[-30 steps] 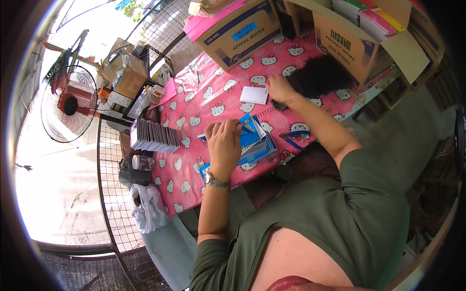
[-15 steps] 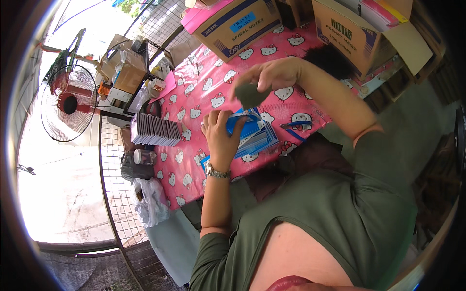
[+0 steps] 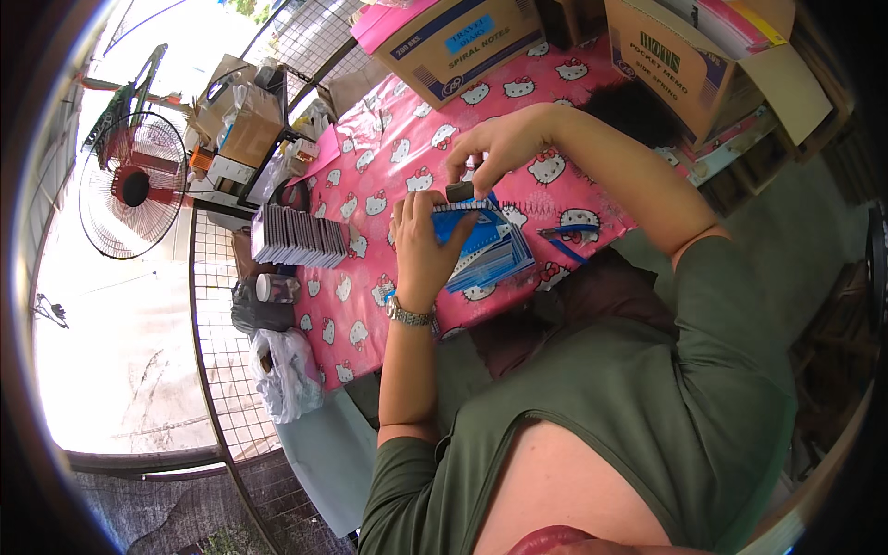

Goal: The person organizes spiral notebooks by color, inserts a small paper tag into the front of a blue notebook, and places them into a cardboard box.

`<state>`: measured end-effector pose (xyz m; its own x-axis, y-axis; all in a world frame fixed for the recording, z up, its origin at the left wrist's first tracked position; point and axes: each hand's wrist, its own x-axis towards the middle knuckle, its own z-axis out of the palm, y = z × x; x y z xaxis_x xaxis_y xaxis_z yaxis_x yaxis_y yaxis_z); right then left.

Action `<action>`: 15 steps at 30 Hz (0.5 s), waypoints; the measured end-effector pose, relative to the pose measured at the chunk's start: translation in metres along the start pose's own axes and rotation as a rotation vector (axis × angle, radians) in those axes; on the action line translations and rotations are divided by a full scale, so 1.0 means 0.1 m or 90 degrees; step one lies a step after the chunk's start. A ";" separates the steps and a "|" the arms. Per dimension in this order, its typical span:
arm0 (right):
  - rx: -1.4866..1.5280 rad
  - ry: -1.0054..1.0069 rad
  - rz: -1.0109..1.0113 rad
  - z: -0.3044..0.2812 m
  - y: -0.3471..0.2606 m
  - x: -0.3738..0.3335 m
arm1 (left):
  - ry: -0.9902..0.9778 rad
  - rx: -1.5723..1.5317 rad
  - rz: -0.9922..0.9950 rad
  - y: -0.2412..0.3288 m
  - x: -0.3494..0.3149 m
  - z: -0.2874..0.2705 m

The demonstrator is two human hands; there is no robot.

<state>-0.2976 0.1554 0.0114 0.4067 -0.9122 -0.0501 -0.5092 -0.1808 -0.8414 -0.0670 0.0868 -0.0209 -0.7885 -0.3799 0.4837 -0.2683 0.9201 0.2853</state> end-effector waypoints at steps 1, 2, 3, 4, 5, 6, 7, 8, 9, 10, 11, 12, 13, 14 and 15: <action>0.172 0.019 -0.012 -0.01 -0.04 -0.06 | 0.003 -0.011 -0.002 0.00 0.00 0.00; 0.258 -0.008 -0.059 -0.01 0.00 -0.04 | 0.006 -0.021 -0.004 -0.01 0.00 0.00; 0.343 -0.035 -0.107 0.00 0.05 0.01 | 0.008 -0.032 -0.006 -0.01 0.00 0.00; 0.433 -0.063 -0.156 0.02 0.04 0.04 | 0.009 -0.034 -0.014 0.00 -0.01 -0.01; 0.243 -0.068 0.027 -0.05 -0.05 0.01 | 0.011 -0.036 -0.023 0.02 -0.01 -0.02; 0.313 -0.057 -0.035 -0.01 -0.02 0.05 | 0.012 -0.037 -0.032 0.03 -0.01 -0.04; 0.376 -0.041 -0.094 0.02 0.00 0.07 | 0.007 -0.034 -0.034 0.03 0.00 -0.05; 0.439 -0.026 -0.154 0.05 0.01 0.07 | 0.001 -0.030 -0.036 0.03 0.00 -0.05; 0.557 -0.027 -0.215 0.08 0.02 0.03 | -0.004 -0.027 -0.038 0.02 0.02 -0.06; 0.454 -0.020 -0.173 0.04 0.04 0.06 | 0.003 -0.019 -0.026 0.01 0.02 -0.06; 0.350 -0.013 -0.132 -0.04 0.08 0.11 | 0.010 -0.011 -0.013 -0.01 0.04 -0.05; 0.245 -0.005 -0.091 -0.08 0.11 0.15 | 0.017 -0.002 0.000 -0.02 0.04 -0.05; 0.316 -0.026 -0.119 -0.10 0.11 0.17 | 0.011 -0.018 -0.030 -0.03 0.04 -0.05; 0.386 -0.046 -0.148 -0.11 0.11 0.19 | 0.005 -0.033 -0.060 -0.04 0.03 -0.07; 0.456 -0.067 -0.176 -0.12 0.12 0.21 | -0.002 -0.049 -0.090 -0.04 0.03 -0.08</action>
<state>-0.3042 0.1301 0.0066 0.5357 -0.8224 0.1917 0.2220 -0.0819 -0.9716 -0.0640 0.0816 -0.0137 -0.7478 -0.5047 0.4314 -0.3338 0.8474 0.4128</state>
